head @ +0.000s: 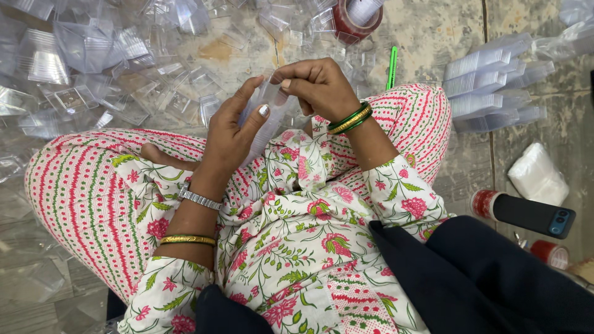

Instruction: The person sits cross-legged on the floor and nests clear plastic cups one at a time, picking loose cups from piles around them and pressing each cup into a growing stack held on their lap, occasionally turning cups to orient them before nesting.

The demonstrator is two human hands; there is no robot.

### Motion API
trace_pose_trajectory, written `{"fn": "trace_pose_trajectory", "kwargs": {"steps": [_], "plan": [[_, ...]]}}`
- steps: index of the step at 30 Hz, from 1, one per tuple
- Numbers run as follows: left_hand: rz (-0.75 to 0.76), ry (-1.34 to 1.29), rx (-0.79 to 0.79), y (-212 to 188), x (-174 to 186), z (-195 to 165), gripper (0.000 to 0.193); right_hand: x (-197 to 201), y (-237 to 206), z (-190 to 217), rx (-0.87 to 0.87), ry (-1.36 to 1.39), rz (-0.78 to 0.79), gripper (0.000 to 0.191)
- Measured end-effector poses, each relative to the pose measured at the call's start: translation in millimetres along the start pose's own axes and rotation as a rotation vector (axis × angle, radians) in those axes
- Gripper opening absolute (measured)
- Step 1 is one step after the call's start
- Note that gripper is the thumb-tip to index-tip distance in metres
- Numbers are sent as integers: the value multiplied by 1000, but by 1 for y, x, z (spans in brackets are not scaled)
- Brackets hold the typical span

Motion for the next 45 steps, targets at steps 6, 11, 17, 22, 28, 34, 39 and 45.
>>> {"fn": "trace_pose_trajectory", "kwargs": {"steps": [6, 11, 17, 22, 28, 34, 39, 45], "plan": [[6, 10, -33, 0, 0, -2, 52, -3, 0, 3, -22, 9, 23, 22], [29, 43, 35, 2, 1, -5, 51, -3, 0, 1, -24, 40, 41, 23], [-28, -92, -20, 1, 1, -8, 47, 20, 8, -30, 41, 41, -200, 24], [-91, -195, 197, 6, 3, 12, 43, 37, 24, -79, -68, -88, -304, 23], [-130, -387, 67, 11, 7, 29, 35, 20, 28, -86, 47, -354, -183, 33], [-50, -975, 256, 9, 20, 33, 46, -20, -1, -21, 362, -415, 221, 90], [167, -1213, 326, 2, 20, 28, 57, -70, -11, 0, 609, -555, 276, 151], [148, -1163, 465, 3, 16, 42, 62, -80, -16, -2, 635, -605, 182, 154]]}}
Point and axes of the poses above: each hand's wrist, its own y-axis towards the middle knuckle, its own x-axis out of the back of the hand, z = x × y, the point moved 3 cm from there along y, towards the middle knuckle, and after that the axes turned 7 degrees about x, right-handed, at the moved point
